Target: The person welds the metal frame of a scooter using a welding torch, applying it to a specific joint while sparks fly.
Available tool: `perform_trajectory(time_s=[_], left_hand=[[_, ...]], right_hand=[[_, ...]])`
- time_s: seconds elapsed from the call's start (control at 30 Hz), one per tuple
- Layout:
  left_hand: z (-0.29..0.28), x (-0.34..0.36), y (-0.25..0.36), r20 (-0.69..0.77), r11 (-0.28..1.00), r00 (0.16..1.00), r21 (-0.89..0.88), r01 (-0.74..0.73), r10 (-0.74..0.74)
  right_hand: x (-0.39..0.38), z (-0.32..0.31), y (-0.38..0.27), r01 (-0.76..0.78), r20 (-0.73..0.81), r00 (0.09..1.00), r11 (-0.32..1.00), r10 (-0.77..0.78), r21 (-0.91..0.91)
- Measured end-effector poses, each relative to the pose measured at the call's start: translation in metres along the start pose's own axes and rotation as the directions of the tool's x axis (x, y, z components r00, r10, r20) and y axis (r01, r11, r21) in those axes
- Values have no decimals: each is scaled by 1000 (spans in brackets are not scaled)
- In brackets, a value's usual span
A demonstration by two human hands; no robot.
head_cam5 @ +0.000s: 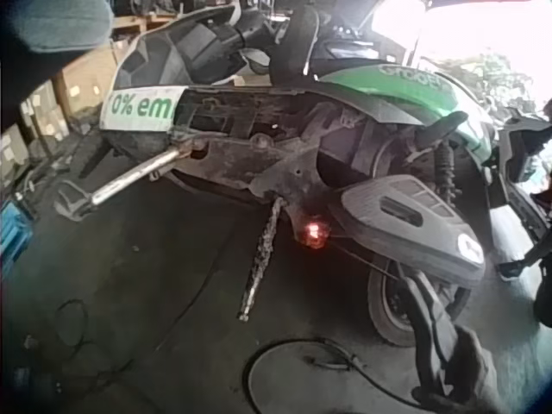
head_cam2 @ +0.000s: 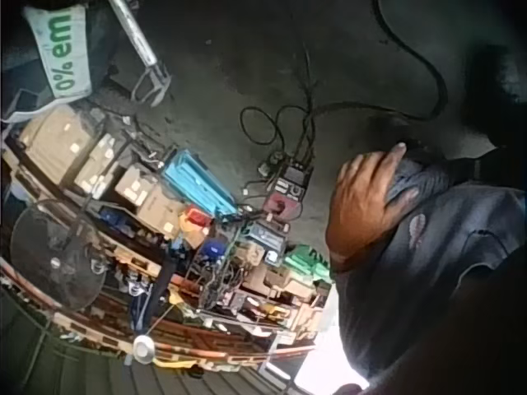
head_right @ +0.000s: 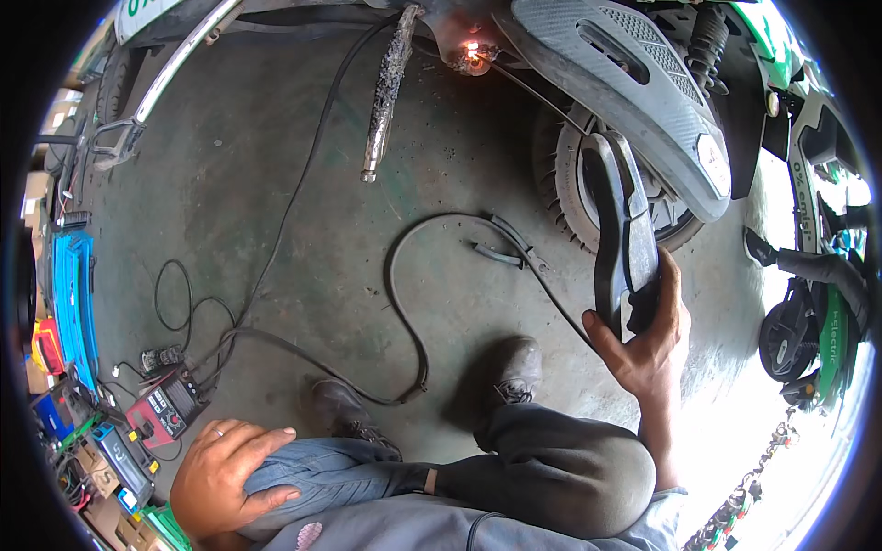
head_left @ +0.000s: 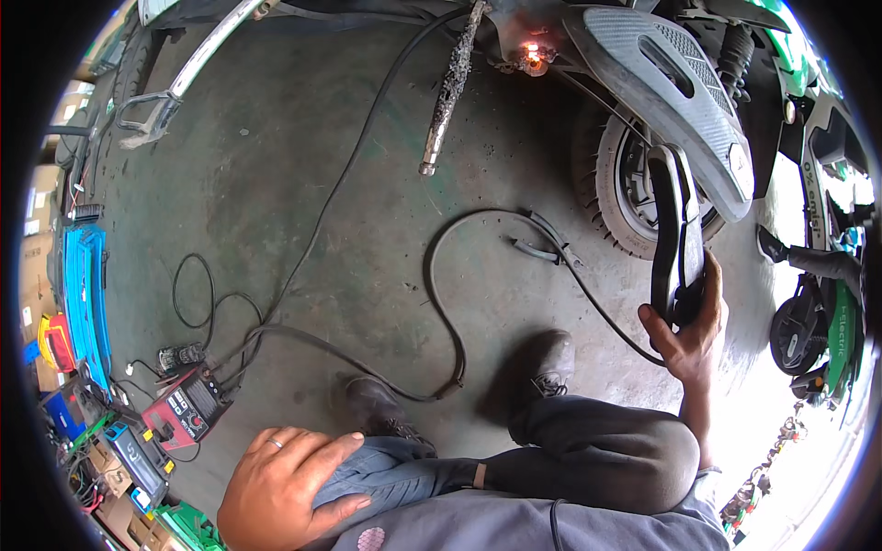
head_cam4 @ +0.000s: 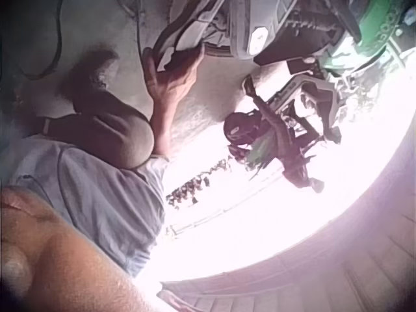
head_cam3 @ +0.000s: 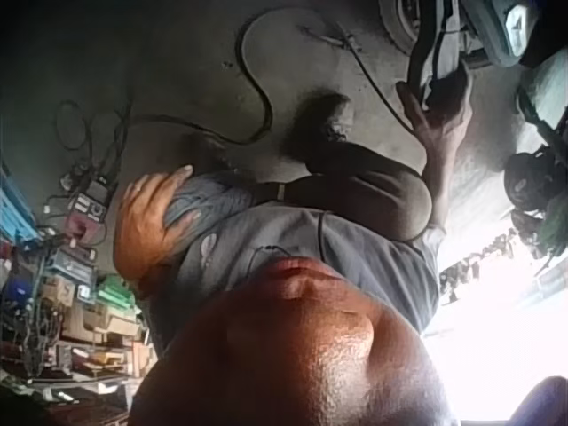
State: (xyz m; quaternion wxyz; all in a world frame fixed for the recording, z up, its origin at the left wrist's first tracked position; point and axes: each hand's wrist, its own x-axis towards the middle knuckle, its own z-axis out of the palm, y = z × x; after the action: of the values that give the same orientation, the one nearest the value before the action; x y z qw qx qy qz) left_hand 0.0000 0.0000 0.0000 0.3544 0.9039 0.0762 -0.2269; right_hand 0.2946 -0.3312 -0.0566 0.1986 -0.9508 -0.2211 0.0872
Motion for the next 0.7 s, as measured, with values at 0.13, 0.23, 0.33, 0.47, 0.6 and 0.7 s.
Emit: perform_trajectory(time_s=[0.13, 0.23, 0.33, 0.47, 0.6, 0.7], left_hand=[[0, 0, 3, -4, 1000, 1000, 1, 11, -11], [0, -1, 2, -6, 1000, 1000, 2, 12, -12], [0, -1, 3, -8, 1000, 1000, 6, 13, -13], [2, -2, -2, -8, 1000, 1000, 0, -4, 4], [2, -3, -1, -8, 1000, 1000, 10, -7, 7], [2, -3, -1, -10, 1000, 1000, 9, -10, 10]], right_hand=[[-1, 0, -2, -14, -18, 1000, 1000, 13, -13], [-1, 2, -3, -21, -22, 1000, 1000, 21, -11], [0, 1, -4, -37, -17, 999, 999, 37, -13], [0, 2, -3, -26, -24, 999, 1000, 25, -13], [0, 5, -2, 8, -41, 999, 1000, -9, -18], [-1, 4, -2, 8, -40, 999, 1000, -8, -6]])
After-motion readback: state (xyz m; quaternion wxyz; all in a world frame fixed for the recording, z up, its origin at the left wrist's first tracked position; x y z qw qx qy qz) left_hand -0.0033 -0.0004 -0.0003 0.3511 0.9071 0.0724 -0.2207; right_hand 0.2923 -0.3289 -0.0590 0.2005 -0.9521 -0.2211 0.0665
